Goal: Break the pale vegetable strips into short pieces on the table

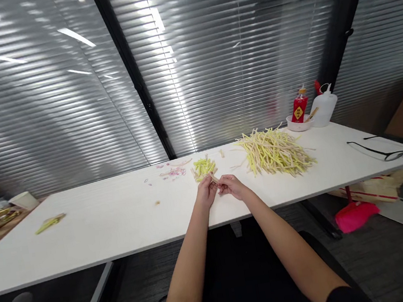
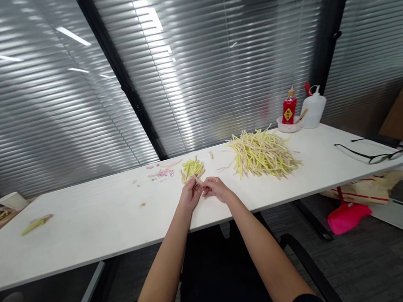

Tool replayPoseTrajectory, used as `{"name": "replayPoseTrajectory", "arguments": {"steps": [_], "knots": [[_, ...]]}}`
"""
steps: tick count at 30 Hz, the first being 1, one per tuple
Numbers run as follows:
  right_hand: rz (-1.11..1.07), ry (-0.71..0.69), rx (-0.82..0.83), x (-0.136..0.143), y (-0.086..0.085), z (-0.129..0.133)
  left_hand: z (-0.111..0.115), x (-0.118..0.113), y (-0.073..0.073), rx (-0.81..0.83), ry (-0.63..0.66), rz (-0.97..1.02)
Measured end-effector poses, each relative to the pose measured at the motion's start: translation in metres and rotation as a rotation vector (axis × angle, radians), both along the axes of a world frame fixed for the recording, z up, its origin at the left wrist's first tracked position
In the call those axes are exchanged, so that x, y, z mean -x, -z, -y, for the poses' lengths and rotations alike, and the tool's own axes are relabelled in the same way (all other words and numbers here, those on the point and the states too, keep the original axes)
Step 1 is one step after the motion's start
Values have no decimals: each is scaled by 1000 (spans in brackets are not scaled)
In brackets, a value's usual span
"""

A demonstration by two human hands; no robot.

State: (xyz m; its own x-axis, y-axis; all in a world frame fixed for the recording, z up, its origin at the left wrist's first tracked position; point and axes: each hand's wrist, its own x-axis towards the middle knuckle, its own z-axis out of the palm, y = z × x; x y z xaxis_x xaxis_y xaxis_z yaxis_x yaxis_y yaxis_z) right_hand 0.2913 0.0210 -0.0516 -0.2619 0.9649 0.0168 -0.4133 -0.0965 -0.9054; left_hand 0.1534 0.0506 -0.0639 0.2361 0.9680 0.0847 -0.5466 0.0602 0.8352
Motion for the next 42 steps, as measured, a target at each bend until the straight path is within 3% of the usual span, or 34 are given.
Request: {"name": "replayPoseTrajectory", "arguments": {"steps": [18,42], "knots": [[30,69,-28,3,4,-3,4,-1,-6,59,21,46],[199,182,-135,10,13,-5,2,-2,-4,150,-81,58]]}}
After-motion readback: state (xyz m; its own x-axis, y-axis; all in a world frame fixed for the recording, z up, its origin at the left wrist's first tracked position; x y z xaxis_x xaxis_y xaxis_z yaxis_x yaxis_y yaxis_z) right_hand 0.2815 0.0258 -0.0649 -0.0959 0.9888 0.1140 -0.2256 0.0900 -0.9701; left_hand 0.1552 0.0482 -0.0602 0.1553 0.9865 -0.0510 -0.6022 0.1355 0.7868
